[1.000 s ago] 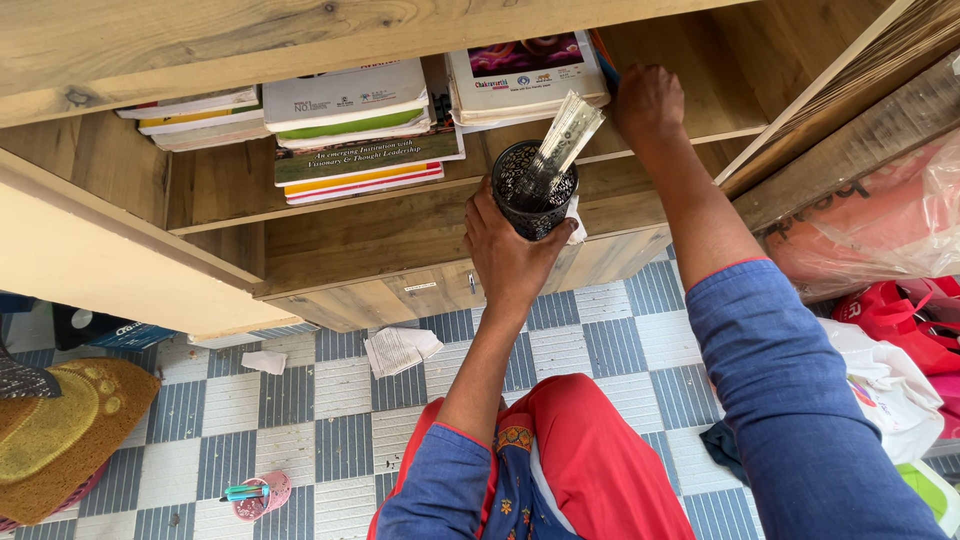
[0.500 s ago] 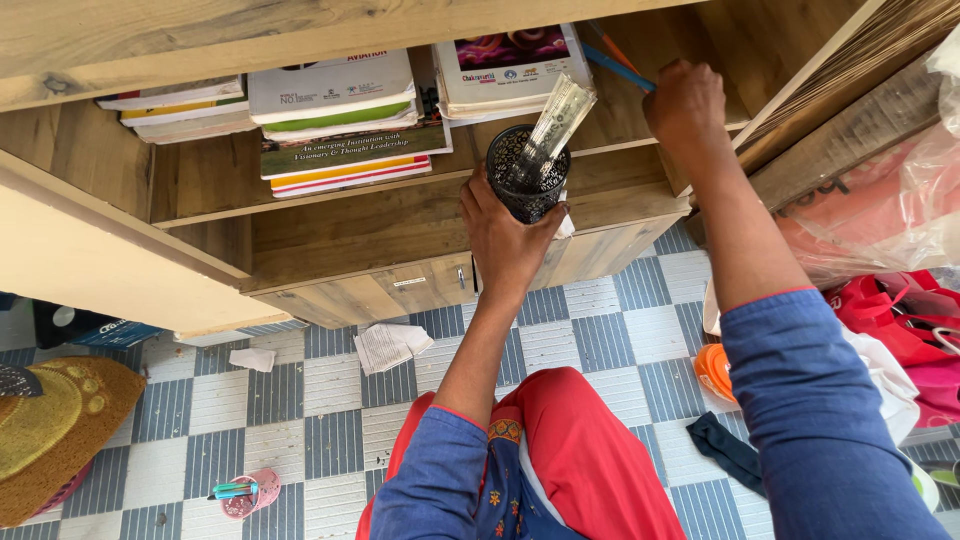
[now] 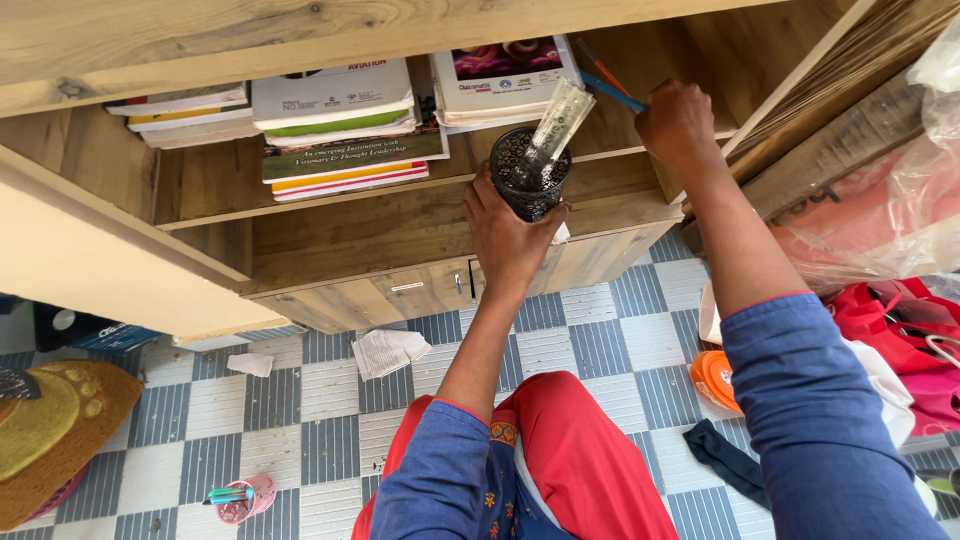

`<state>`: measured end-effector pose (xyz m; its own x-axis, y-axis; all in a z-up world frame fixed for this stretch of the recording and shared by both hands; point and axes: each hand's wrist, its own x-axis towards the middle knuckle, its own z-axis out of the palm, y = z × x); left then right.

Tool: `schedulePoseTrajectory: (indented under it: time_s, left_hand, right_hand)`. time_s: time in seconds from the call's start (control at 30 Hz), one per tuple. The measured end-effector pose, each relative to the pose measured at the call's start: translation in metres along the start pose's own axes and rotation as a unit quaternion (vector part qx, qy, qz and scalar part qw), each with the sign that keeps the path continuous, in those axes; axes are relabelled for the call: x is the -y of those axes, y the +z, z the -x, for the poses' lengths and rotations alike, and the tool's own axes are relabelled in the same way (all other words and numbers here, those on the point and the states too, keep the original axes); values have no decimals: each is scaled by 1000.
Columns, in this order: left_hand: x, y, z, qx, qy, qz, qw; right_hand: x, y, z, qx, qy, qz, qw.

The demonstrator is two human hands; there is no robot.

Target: The person wipes down various small items including a ruler, a small blue cap, and a decorative black cup with a white cloth while sitting in front of a shelf.

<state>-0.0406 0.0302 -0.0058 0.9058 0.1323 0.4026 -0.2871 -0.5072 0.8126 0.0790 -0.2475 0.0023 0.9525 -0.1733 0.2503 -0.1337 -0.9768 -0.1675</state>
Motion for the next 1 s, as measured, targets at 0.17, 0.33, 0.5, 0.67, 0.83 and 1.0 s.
schedulePoseTrajectory:
  time_s: [0.17, 0.33, 0.5, 0.67, 0.83, 1.0]
  left_hand:
    - [9, 2, -4, 17, -7, -10, 1000]
    - [16, 2, -3, -2, 17, -10, 1000]
    - [14, -1, -2, 7, -10, -4, 1000]
    - [14, -3, -2, 13, -26, -7, 1000]
    - [17, -4, -6, 4, -14, -31, 999]
    - [12, -6, -4, 0, -37, -41, 998]
  right_hand:
    - [16, 18, -16, 35, 39, -2, 999]
    - [22, 26, -22, 40, 26, 24, 999]
    - [18, 30, -21, 13, 12, 2, 1000]
    - [10, 32, -21, -14, 9, -26, 1000]
    - [2, 4, -4, -25, 11, -62, 998]
    - [-4, -67, 37, 0, 41, -154, 987]
